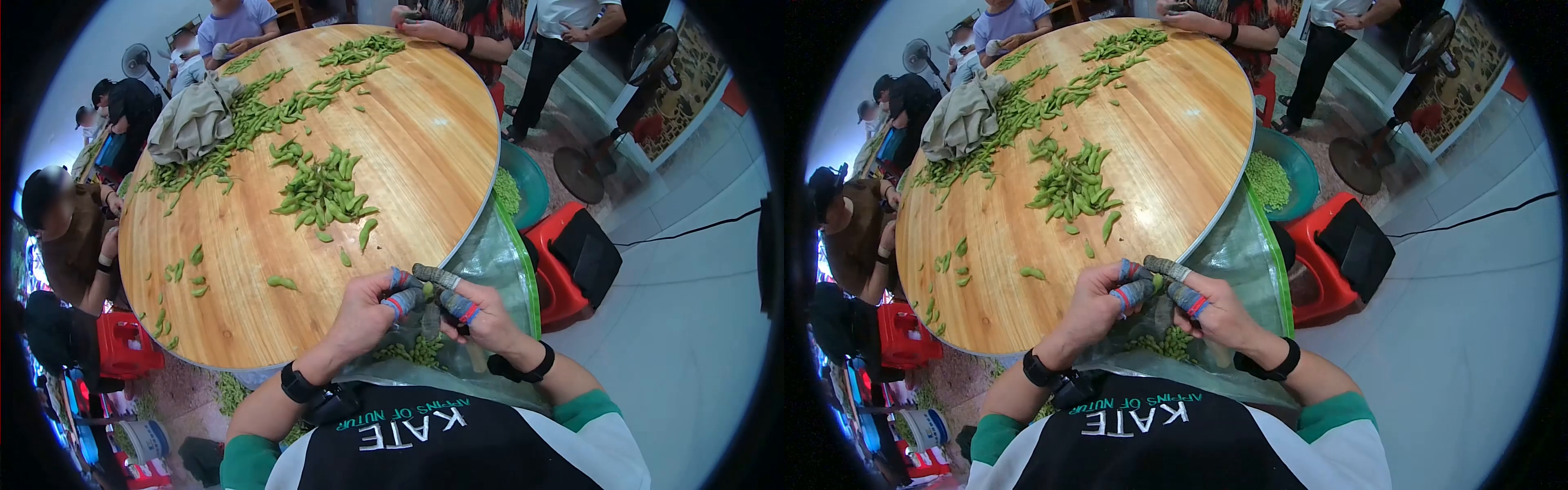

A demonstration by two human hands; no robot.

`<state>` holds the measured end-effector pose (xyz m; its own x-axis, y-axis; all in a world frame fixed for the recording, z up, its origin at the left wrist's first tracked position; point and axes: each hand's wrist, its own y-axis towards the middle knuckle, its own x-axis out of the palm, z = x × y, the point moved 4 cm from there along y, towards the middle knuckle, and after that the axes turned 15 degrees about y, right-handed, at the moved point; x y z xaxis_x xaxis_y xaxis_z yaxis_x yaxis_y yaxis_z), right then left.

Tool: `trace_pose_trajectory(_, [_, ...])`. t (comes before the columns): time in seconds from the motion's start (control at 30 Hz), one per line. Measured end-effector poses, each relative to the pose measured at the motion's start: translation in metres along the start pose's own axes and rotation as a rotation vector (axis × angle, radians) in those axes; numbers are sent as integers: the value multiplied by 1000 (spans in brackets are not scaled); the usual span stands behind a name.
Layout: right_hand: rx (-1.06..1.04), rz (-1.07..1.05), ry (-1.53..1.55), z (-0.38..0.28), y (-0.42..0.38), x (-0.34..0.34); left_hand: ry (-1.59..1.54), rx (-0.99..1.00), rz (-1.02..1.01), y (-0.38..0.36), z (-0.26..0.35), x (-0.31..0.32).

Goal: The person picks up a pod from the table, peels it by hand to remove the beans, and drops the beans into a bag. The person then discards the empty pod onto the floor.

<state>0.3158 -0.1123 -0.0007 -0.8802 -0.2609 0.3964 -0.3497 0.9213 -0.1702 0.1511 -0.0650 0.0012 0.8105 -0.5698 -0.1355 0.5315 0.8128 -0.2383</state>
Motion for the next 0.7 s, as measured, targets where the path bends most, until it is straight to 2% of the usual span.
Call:
trace_pose_trajectory(0.23, [-39, -28, 116, 11, 0, 0, 43, 87, 66, 2, -6, 4])
trace_pose_trajectory(0.53, [-150, -3, -24, 15, 2, -3, 117, 235, 100, -1, -6, 8])
trace_pose_trajectory(0.63, [-162, -1, -83, 12, 2, -6, -44, 156, 34, 0, -5, 7])
trace_pose_trajectory(0.7, [-295, -42, -236, 13, 4, -11, -360, -32, -202, 0, -17, 11])
